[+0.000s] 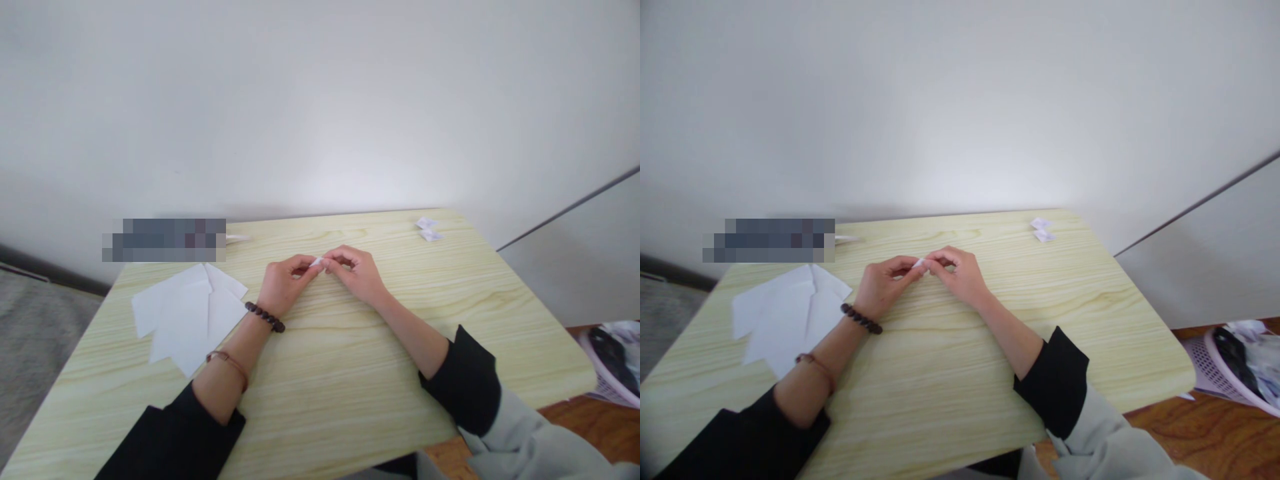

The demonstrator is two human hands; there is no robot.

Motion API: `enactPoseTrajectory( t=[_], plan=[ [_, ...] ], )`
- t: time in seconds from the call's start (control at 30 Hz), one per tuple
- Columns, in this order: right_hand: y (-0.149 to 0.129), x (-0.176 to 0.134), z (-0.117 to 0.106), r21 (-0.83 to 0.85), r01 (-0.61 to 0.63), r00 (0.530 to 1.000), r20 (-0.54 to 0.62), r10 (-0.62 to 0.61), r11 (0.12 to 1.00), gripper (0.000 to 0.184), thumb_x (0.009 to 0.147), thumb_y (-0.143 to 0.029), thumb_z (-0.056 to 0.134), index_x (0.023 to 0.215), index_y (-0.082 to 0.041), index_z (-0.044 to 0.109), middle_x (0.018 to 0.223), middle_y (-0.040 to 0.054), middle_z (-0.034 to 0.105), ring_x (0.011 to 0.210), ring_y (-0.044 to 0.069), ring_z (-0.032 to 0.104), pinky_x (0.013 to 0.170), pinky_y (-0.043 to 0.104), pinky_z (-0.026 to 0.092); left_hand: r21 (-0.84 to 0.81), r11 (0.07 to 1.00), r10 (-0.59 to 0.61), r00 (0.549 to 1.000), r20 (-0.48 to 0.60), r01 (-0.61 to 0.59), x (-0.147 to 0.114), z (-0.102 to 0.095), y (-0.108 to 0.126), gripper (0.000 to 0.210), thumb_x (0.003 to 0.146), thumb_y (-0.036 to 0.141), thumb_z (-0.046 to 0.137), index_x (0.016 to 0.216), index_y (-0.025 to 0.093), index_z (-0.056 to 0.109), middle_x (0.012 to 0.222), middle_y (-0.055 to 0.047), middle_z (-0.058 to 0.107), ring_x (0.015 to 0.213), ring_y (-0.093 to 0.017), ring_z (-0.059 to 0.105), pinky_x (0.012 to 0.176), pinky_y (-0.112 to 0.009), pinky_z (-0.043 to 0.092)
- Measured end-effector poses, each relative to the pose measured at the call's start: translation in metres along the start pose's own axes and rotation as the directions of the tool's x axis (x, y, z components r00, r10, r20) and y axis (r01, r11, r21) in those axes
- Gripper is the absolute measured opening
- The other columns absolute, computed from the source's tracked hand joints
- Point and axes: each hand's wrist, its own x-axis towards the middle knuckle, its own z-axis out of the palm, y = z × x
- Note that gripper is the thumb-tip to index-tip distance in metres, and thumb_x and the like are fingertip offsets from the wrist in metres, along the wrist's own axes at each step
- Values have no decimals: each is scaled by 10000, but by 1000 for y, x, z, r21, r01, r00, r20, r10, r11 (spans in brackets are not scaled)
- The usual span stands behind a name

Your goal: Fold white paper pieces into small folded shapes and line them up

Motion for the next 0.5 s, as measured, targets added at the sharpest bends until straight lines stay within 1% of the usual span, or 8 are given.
enactPoseTrajectory(
  t=[0.1,0.23,0.33,0.5],
  plan=[
    [3,0,0,66,-56,998,20,55,996,147,800,-327,639,801,-183,667,739,11,701,662,127,660,667,252,537,-29,999,-29,999,24,30,1,0,-2,353,750,495,638,878,172,706,840,-41,743,758,-190,676,715,-275,536],
    [3,0,0,72,-78,997,29,77,994,139,795,-316,638,796,-180,664,745,17,708,680,135,664,667,257,537,-128,989,-72,996,55,79,1,1,-4,378,726,500,666,882,157,689,814,-54,740,699,-183,672,677,-281,536],
    [1,0,0,-8,-28,1000,11,28,1000,119,794,-290,630,777,-176,662,746,24,695,671,136,653,639,257,529,-172,980,-93,995,41,99,1,2,-3,391,742,501,649,902,145,676,792,-62,736,650,-172,665,645,-283,539],
    [-1,-1,0,-138,55,998,-8,-57,989,105,795,-254,623,755,-174,678,735,27,679,649,130,634,608,245,520,-144,987,-70,997,39,75,2,1,-3,339,759,445,641,900,142,697,847,-72,741,727,-187,684,697,-290,552]
  ],
)
